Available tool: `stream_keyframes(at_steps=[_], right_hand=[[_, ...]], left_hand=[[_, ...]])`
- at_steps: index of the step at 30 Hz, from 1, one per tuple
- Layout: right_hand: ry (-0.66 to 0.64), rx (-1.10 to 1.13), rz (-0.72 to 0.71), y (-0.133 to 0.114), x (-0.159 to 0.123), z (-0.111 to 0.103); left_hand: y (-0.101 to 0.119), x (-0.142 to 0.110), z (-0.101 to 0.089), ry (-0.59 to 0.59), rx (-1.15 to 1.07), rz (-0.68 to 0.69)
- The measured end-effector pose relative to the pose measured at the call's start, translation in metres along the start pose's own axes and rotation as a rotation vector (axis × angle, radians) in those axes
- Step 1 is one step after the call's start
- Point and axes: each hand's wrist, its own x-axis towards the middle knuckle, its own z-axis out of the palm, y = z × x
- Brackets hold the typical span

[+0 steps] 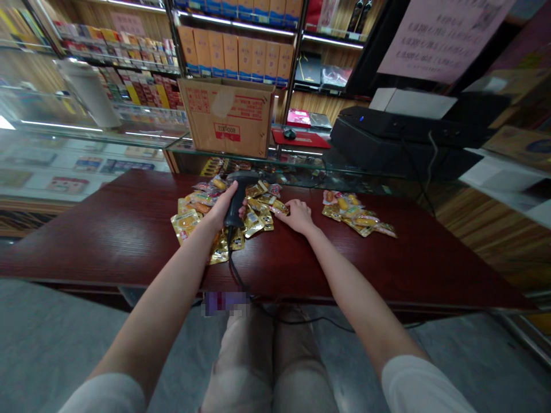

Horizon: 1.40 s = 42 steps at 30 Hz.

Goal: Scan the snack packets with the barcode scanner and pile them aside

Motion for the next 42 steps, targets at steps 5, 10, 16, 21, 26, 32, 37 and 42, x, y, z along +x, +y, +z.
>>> stream_keyframes(at_steps=[5,10,16,21,26,32,37,42], right_hand=[[-0.003,0.176,0.079,0.017,0.004,-0.010],[0.182,0.602,0.055,0.038,0.008,-0.020],[0.234,1.250,0.077,0.044,0.013,-0.024],[0.320,1.089,-0.003,0.046,0.017,-0.022],[0.572,0.610,-0.123,0.046,0.017,-0.023],[0.601,0.511,-0.116,0.047,0.012,-0.025],[0.617,0.568,-0.182,0.046,0.014,-0.021],[0.563,0.578,-0.273,0.040,0.016,-0.012]], left_hand=[[0.000,-0.001,0.002,-0.010,0.009,-0.006],[-0.002,-0.002,0.003,-0.027,0.029,-0.023],[-0.007,-0.002,0.004,-0.087,0.053,-0.031],[-0.007,-0.006,0.009,-0.119,0.051,-0.048],[-0.006,-0.011,0.015,-0.153,0.050,-0.072],[-0.010,-0.012,0.019,-0.179,0.057,-0.125],[-0.012,-0.012,0.019,-0.207,0.081,-0.164],[-0.011,-0.012,0.019,-0.204,0.075,-0.198]])
